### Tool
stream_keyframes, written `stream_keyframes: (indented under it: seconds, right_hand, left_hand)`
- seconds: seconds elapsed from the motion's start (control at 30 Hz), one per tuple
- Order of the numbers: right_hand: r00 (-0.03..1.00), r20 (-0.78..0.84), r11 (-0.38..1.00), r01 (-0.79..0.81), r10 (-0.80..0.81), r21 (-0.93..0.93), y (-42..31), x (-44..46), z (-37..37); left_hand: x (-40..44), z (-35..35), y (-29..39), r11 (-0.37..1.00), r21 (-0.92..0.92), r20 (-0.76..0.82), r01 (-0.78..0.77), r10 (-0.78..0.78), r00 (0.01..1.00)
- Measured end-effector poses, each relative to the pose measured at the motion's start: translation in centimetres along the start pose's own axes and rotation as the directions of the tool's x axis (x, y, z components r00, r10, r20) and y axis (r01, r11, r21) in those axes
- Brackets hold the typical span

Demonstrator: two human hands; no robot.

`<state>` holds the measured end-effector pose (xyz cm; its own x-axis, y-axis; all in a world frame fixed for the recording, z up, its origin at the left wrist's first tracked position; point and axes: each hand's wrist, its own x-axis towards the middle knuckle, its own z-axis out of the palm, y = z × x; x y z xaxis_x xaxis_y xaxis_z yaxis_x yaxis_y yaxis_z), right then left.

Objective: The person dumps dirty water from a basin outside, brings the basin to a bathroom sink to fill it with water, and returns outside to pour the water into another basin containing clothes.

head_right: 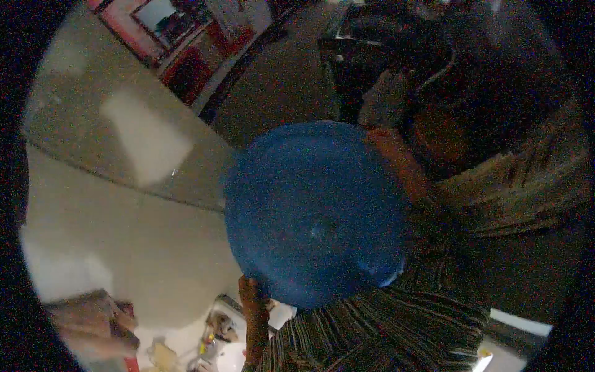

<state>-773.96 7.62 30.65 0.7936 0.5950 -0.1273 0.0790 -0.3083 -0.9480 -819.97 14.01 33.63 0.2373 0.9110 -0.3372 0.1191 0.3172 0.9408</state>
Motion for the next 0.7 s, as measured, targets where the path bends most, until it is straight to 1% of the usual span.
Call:
stream_keyframes:
  seconds: [0.03,0.07,0.1,0.13,0.17,0.2,0.23,0.3,0.33,0.37,0.4,0.43,0.47,0.5,0.53,0.6,0.63,0.67,0.7]
  right_hand:
    - [0.999,-0.039,1.000,-0.008,0.008,-0.001,0.4,0.2,-0.9]
    - [0.996,-0.081,0.989,-0.052,0.041,-0.140,0.6,1.3,-2.6]
    - [0.990,-0.123,0.954,-0.102,0.070,-0.280,-0.1,2.7,-4.3]
    - [0.986,-0.153,0.950,-0.110,0.067,-0.291,-2.0,2.8,-5.1]
    - [0.973,-0.217,0.950,-0.137,0.076,-0.280,-3.3,1.7,-5.1]
    - [0.958,-0.270,0.950,-0.167,0.094,-0.263,-4.2,2.4,-5.7]
    - [0.954,-0.287,0.952,-0.168,0.090,-0.256,-3.9,4.5,-7.3]
    - [0.974,-0.202,0.982,-0.135,0.107,-0.130,-3.7,8.0,-10.4]
    - [0.970,-0.216,0.982,-0.138,0.109,-0.127,-3.4,9.6,-11.9]
    - [0.958,-0.258,0.966,-0.178,0.127,-0.187,-5.2,10.4,-12.5]
    - [0.943,-0.309,0.950,-0.199,0.119,-0.240,-7.5,4.5,-9.0]
    - [0.940,-0.322,0.952,-0.193,0.110,-0.238,-8.1,1.3,-7.3]
    - [0.929,-0.325,0.935,-0.260,0.174,-0.243,-8.1,5.9,-10.3]
    - [0.916,-0.337,0.915,-0.312,0.219,-0.255,-8.2,7.5,-10.3]
    - [0.923,-0.321,0.912,-0.305,0.212,-0.273,-7.8,9.4,-10.3]
    - [0.965,-0.160,0.974,-0.221,0.209,-0.057,-5.5,14.4,-10.0]
    - [0.967,-0.129,0.972,-0.228,0.219,-0.059,-3.9,16.6,-9.0]
    - [0.997,-0.073,0.990,-0.046,0.036,-0.131,-3.4,19.8,-8.8]
    - [0.991,-0.023,0.974,0.125,-0.132,-0.191,-2.6,22.4,-9.3]
  left_hand:
    - [1.6,0.5,1.0,0.987,0.160,0.071,0.005,-0.016,0.997]
    - [4.0,1.6,2.0,0.954,0.299,0.151,-0.025,-0.022,0.988]
    - [6.0,2.7,2.6,0.995,0.104,0.239,0.003,-0.028,0.971]
    - [7.6,4.0,3.0,0.996,0.094,0.270,0.003,-0.028,0.963]
    - [8.9,4.1,2.9,0.984,0.138,0.322,-0.117,0.067,0.944]
    - [10.6,5.7,3.3,0.955,0.182,0.370,-0.233,0.153,0.916]
    - [12.5,8.0,3.9,0.953,0.179,0.386,-0.245,0.161,0.908]
    - [15.7,12.5,5.1,0.965,0.102,0.418,-0.242,0.179,0.890]
    - [17.3,14.9,6.1,0.964,0.101,0.432,-0.245,0.180,0.884]
    - [19.0,17.8,8.1,0.977,0.175,0.372,-0.118,0.045,0.927]
    - [18.0,13.1,8.8,0.974,0.228,0.308,-0.008,-0.064,0.949]
    - [17.5,10.4,8.4,0.975,0.223,0.319,-0.020,-0.053,0.946]
    - [19.3,15.6,9.4,0.982,0.189,0.286,-0.012,-0.043,0.957]
    - [21.1,16.4,9.4,0.990,0.140,0.258,-0.014,-0.023,0.966]
    - [22.7,17.1,9.1,0.996,0.086,0.219,-0.013,-0.006,0.976]
    - [25.2,18.4,8.2,1.000,-0.016,0.115,-0.013,0.015,0.993]
    - [25.7,18.0,7.8,1.000,-0.008,0.085,-0.003,0.004,0.996]
    - [26.8,18.6,8.1,0.990,0.062,0.095,-0.128,0.121,0.988]
    - [28.2,19.7,8.6,0.959,0.140,0.130,-0.245,0.228,0.965]
